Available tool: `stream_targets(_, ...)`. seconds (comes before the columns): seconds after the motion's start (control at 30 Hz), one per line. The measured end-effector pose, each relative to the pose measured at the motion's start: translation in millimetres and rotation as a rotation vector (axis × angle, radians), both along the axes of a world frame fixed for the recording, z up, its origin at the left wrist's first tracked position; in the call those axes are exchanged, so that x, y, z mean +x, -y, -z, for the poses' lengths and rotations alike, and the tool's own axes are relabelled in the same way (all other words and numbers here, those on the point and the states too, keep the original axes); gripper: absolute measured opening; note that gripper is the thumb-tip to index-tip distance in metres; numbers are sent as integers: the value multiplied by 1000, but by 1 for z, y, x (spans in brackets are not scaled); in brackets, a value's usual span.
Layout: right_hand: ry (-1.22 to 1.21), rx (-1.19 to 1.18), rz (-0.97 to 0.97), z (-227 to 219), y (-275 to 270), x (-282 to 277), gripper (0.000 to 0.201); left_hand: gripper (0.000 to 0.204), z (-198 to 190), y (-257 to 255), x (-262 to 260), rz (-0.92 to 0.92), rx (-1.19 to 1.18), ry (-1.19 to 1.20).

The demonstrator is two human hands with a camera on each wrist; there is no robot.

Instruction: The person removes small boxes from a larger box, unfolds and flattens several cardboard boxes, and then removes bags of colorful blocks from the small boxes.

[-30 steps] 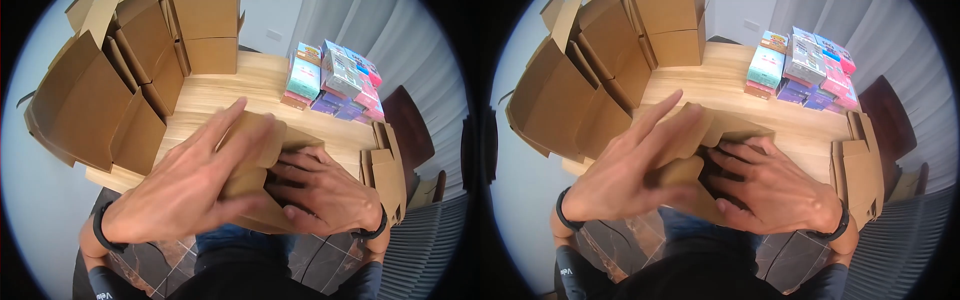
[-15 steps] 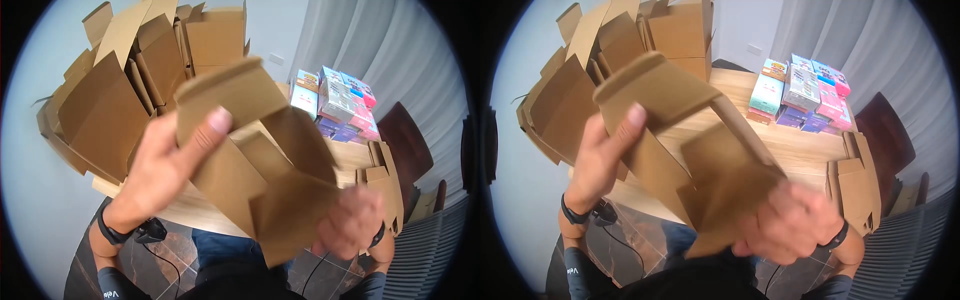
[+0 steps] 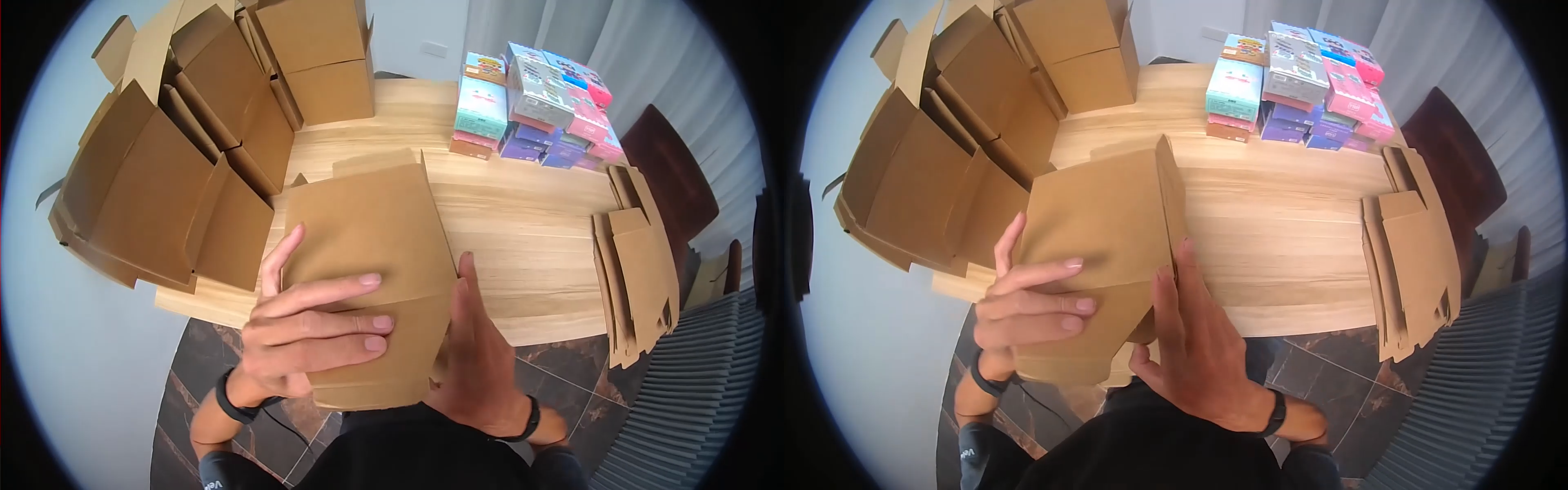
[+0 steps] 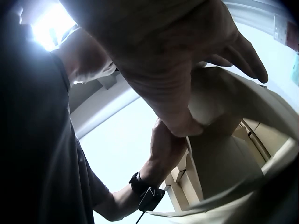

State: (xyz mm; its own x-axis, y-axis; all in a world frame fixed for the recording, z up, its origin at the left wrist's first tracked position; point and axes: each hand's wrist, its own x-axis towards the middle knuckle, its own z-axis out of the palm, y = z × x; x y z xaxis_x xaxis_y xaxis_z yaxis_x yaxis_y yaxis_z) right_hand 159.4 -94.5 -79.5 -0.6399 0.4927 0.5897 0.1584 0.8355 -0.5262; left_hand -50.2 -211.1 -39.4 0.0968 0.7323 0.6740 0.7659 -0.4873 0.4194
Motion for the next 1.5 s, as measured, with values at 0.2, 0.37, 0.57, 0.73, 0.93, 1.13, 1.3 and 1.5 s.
stream_targets(0.2,-68,138,20,22,2,18,57,48,66,2,43,-719,207,383)
stream_targets(0.37,0,306,-82,8,-4,46,42,54,76,30,36,-490,35,441)
stream_targets(0.57,434,-209,74,0,-33,98,24,51,26,23,28,-149,-387,-44)
stream_targets(0.73,60,-1334,171,60,-16,110,33,56,48,-20,42,-21,-723,-77)
stream_targets(0.93,201,-35,516,50,-22,108,55,72,62,-43,13,71,-699,-396)
stream_targets(1.13,463,-95,182,50,-54,59,59,76,89,-29,12,-391,-805,-294)
stream_targets(1.3,480,-92,118,68,-61,73,51,76,84,2,41,-326,-891,-426)
stream_targets(1.5,454,-3,124,73,-60,60,58,80,97,-44,29,-229,-853,-470)
